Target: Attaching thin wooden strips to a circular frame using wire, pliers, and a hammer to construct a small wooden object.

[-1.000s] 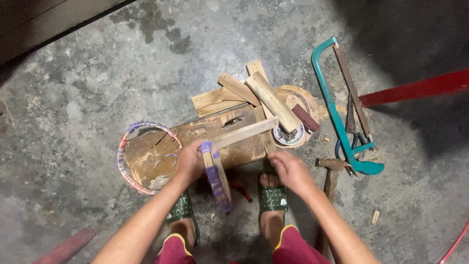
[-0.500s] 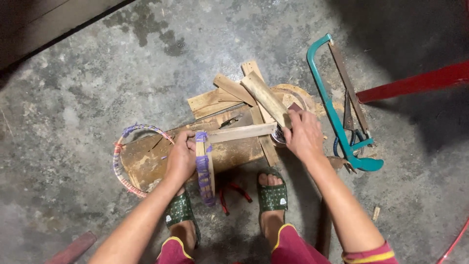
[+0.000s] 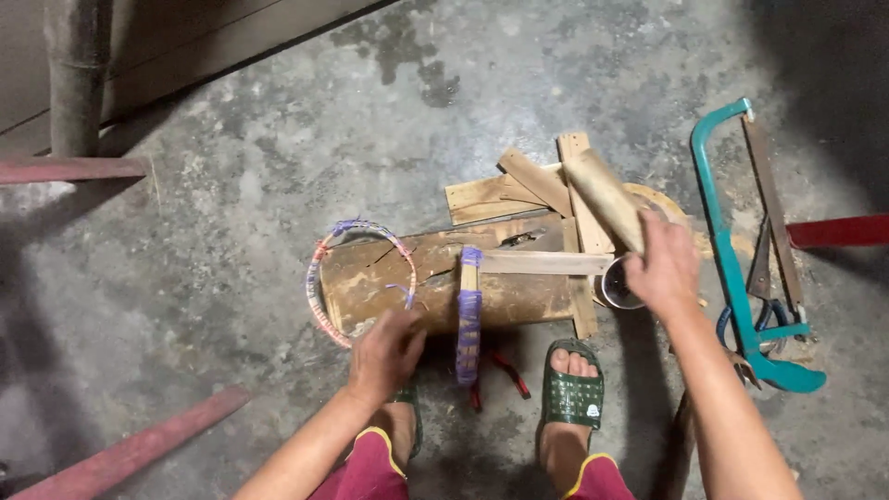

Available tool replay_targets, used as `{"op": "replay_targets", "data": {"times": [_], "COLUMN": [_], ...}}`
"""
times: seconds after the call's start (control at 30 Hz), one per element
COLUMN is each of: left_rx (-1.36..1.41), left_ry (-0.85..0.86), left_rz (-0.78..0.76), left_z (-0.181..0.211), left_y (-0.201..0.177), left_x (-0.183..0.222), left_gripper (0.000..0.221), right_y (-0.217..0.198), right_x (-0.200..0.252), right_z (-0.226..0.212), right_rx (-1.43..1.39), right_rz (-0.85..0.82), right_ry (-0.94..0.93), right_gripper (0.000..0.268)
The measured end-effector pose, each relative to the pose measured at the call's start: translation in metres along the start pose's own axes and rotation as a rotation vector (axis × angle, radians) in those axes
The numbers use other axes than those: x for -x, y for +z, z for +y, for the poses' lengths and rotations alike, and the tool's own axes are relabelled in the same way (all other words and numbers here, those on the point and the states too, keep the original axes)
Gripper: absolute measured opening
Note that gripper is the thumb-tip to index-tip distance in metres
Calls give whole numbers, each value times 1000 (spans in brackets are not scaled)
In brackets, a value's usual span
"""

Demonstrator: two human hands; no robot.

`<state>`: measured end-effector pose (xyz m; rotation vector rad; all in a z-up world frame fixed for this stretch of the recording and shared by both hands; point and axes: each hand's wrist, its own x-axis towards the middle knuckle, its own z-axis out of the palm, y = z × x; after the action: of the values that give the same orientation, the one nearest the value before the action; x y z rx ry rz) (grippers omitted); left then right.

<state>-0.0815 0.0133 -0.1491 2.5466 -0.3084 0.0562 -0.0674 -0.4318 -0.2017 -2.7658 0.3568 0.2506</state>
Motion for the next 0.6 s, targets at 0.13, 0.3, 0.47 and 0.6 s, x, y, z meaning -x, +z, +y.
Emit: {"op": "replay_targets", "data": {"times": [0.13,0.3,0.47,0.6], "left_rx": [-269,-216,694,1504], "left_ry": [10,148,-484,-556], "left_rz": [-218,-84,65,210], "left_z": [-12,-39,-27,-10], "left_y": [-33,-45,-102,-145], "left_x": [-6,-8,-30,-53], "left_gripper": [44,10,20,13], "right_y": [-34,-54,2,43], "right_x": [32,78,123,136], "right_z": [7,-2,-3,9], "right_rx": [-383,-682,-428,-572], "right_rz": [153,109,296,261], "right_ry": [12,68,53,89], "right_gripper": [63,68,66,65]}}
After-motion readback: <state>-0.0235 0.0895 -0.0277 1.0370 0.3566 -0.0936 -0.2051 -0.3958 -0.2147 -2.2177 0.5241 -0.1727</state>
